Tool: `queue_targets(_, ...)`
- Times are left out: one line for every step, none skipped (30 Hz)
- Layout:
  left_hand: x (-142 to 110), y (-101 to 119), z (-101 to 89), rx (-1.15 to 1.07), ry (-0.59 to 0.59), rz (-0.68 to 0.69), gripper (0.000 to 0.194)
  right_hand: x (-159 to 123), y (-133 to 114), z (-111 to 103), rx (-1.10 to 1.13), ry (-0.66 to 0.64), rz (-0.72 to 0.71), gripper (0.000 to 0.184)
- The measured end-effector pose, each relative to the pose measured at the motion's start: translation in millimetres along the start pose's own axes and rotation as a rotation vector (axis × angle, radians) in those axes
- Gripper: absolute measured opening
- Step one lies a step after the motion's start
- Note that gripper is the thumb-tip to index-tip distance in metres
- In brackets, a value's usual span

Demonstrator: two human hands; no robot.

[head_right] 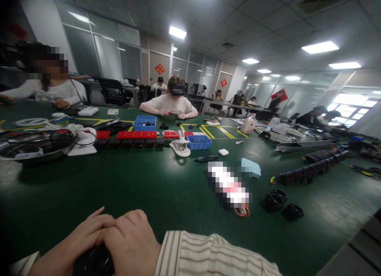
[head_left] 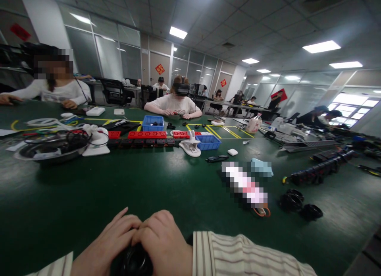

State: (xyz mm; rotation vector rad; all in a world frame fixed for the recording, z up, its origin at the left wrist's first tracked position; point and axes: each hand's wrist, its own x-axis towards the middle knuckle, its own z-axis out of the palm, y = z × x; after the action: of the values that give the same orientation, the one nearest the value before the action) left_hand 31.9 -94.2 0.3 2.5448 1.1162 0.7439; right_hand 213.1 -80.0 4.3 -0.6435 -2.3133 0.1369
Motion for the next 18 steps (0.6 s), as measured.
queue_targets(0, 0, 0.0, -0.007, -0.014, -0.002, 0.048, 1, 1, -1, -0.008, -0.049, -0.021, 0.059)
queue_targets(1, 1, 0.3, -0.007, -0.025, -0.005, 0.046, 2, 1, -3, -0.007, -0.1, -0.047, 0.057)
queue_targets(1, 2, 0.6, 0.0, -0.033, -0.009, 0.045, 3, 2, -5, 0.004, -0.148, -0.077, 0.054)
queue_targets(2, 3, 0.8, 0.011, -0.036, -0.013, 0.044, 3, 3, -7, 0.022, -0.19, -0.112, 0.049)
queue_targets(2, 4, 0.9, 0.024, -0.035, -0.016, 0.044, 4, 4, -9, 0.045, -0.222, -0.148, 0.043)
queue_targets(3, 4, 0.6, 0.039, -0.032, -0.017, 0.045, 4, 6, -10, 0.066, -0.239, -0.183, 0.038)
queue_targets(3, 3, 0.1, 0.052, -0.033, -0.013, 0.048, 4, 7, -11, 0.084, -0.247, -0.216, 0.033)
queue_targets(3, 0, -0.7, 0.065, -0.049, 0.007, 0.05, 3, 8, -10, 0.096, -0.252, -0.248, 0.03)
queue_targets(3, -3, -1.7, 0.074, -0.079, 0.039, 0.053, 3, 9, -9, 0.099, -0.253, -0.278, 0.028)
queue_targets(3, -6, -2.6, 0.083, -0.116, 0.078, 0.055, 3, 10, -8, 0.097, -0.255, -0.309, 0.027)
queue_targets(2, -10, -3.2, 0.091, -0.155, 0.119, 0.058, 3, 10, -6, 0.09, -0.261, -0.342, 0.026)
queue_targets(1, -14, -3.3, 0.097, -0.177, 0.147, 0.061, 3, 10, -5, 0.079, -0.27, -0.368, 0.026)
queue_targets(0, -17, -2.9, 0.1, -0.183, 0.167, 0.063, 4, 10, -6, 0.07, -0.281, -0.385, 0.028)
queue_targets(-1, -18, -1.9, 0.101, -0.168, 0.168, 0.066, 5, 8, -7, 0.066, -0.284, -0.393, 0.031)
queue_targets(-3, -19, -0.4, 0.097, -0.136, 0.151, 0.07, 5, 7, -9, 0.065, -0.277, -0.382, 0.032)
queue_targets(-5, -18, 1.5, 0.092, -0.102, 0.125, 0.074, 6, 5, -11, 0.069, -0.26, -0.356, 0.034)
queue_targets(-6, -16, 3.5, 0.085, -0.067, 0.096, 0.078, 6, 3, -14, 0.076, -0.234, -0.32, 0.037)
queue_targets(-8, -14, 5.5, 0.077, -0.036, 0.067, 0.081, 6, 1, -17, 0.084, -0.2, -0.282, 0.041)
